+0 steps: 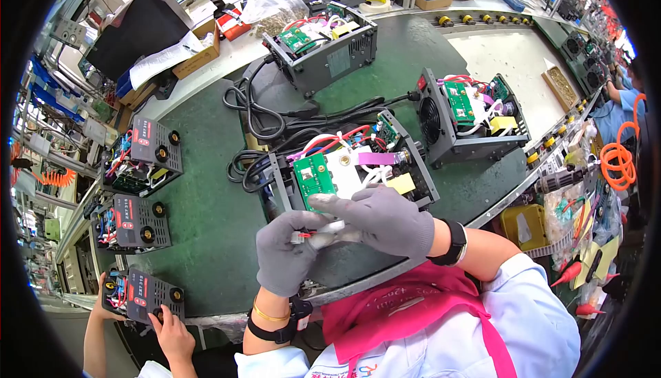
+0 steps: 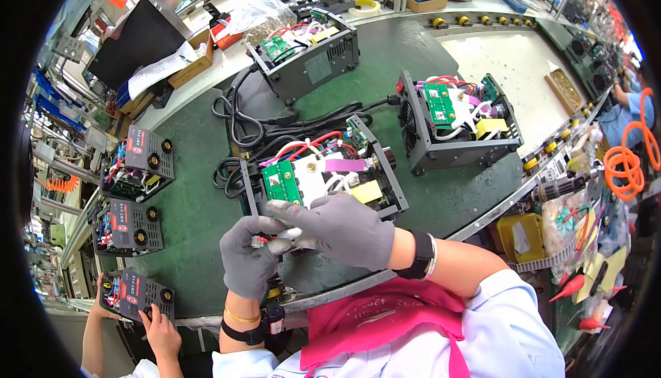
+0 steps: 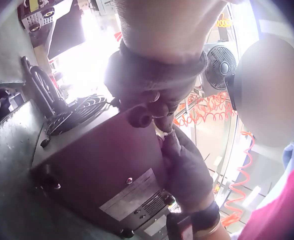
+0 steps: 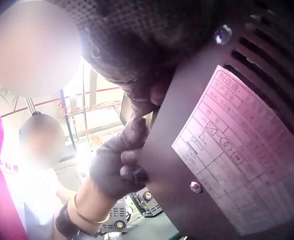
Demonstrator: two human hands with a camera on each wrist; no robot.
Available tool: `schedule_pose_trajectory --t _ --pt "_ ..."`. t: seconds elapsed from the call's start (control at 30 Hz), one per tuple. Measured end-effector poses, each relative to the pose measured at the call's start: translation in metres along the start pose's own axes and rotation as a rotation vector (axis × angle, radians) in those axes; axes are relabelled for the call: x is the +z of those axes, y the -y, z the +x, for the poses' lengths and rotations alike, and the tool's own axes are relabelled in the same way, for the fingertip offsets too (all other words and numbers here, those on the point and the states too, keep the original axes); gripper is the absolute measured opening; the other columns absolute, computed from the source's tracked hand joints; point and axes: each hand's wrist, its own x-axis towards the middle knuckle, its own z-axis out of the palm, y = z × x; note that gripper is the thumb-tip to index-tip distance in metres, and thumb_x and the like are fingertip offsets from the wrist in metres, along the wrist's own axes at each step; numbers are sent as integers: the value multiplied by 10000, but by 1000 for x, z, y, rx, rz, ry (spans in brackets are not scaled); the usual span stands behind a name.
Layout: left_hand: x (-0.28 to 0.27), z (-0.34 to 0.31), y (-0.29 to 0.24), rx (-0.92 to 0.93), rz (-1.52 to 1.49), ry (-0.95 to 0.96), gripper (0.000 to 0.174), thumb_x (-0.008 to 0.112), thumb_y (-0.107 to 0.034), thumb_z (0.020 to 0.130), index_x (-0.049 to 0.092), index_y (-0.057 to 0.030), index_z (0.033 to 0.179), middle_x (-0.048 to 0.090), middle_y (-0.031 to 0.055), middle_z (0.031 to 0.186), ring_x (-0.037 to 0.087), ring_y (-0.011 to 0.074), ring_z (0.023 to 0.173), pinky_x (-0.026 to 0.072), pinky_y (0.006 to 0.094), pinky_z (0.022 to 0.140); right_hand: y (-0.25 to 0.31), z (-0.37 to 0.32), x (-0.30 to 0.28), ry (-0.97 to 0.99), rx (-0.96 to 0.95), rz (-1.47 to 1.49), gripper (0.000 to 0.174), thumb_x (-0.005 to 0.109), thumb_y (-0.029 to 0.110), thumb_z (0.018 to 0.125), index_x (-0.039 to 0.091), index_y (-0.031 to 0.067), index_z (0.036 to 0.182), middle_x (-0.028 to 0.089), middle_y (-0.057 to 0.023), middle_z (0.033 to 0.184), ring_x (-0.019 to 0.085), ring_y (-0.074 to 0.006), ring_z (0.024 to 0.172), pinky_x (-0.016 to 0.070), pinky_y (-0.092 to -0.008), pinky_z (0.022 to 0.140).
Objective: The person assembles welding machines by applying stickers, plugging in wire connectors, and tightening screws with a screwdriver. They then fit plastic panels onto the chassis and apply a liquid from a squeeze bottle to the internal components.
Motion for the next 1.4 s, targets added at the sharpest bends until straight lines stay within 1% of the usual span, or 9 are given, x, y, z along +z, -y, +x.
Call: schedule_pose_trajectory --t 0.27,0.37,0.5,0.63,0.7,0.83,1.0,1.23,1.4 --pt "-3 -4 -27 -191 -345 -267 178 633 -37 878 587 -8 1047 661 88 874 533 46 562 387 178 432 11 -6 -11 -92 33 126 557 713 148 785 519 69 1301 634 -153 806 638 -314 752 494 -401 667" --pt "-21 -17 -32 -98 -737 -281 264 540 -183 955 532 -26 1167 605 78 875 435 39 453 320 165 326 21 -28 -56 -387 -59 -66 398 700 101 781 619 44 1166 662 -141 875 651 -297 792 514 -372 708" --pt "-21 -9 -60 -275 -1135 121 319 485 -284 987 540 -30 1172 583 103 893 449 95 454 356 176 321 -3 -69 -112 -647 194 -146 241 660 38 802 665 23 1042 678 -122 944 659 -218 858 519 -318 756" --pt "15 17 -109 -410 -988 212 280 445 -253 1000 529 -16 1122 473 51 720 398 86 423 311 196 294 -67 -116 -162 -991 268 -122 205 633 11 846 662 -2 1048 678 -88 944 644 -144 873 516 -282 797" --pt "42 38 -129 -342 -661 362 204 436 -244 1010 507 -53 1016 354 -21 593 272 57 341 247 194 304 -85 -136 -179 -944 393 -142 230 645 30 840 664 13 1068 678 -93 961 645 -151 888 519 -285 798" --pt "110 86 -147 -525 -423 393 233 560 -305 956 506 -79 972 375 -42 624 312 42 419 227 179 338 -87 -138 -182 -521 338 -256 447 728 138 762 629 93 1196 652 -95 1093 624 -214 966 504 -336 851" --pt "164 140 -112 -688 -585 479 249 516 -296 959 547 -61 1036 464 -22 698 401 63 499 285 201 371 -93 -115 -170 -366 181 -660 385 723 212 784 639 150 1155 636 -83 988 615 -276 949 470 -401 872" --pt "195 166 -88 -486 -365 495 306 476 -269 1000 484 -36 1197 672 147 1017 493 97 486 354 224 361 -106 -118 -165 -545 320 -55 160 681 122 829 633 63 969 644 -92 797 648 -244 794 500 -356 745" --pt "200 178 -68 -486 -494 433 346 442 -288 1013 449 -41 1255 656 175 1088 492 81 527 374 198 382 -116 -125 -178 -346 199 -181 248 663 143 858 661 89 1100 631 -112 886 627 -273 839 490 -368 759"
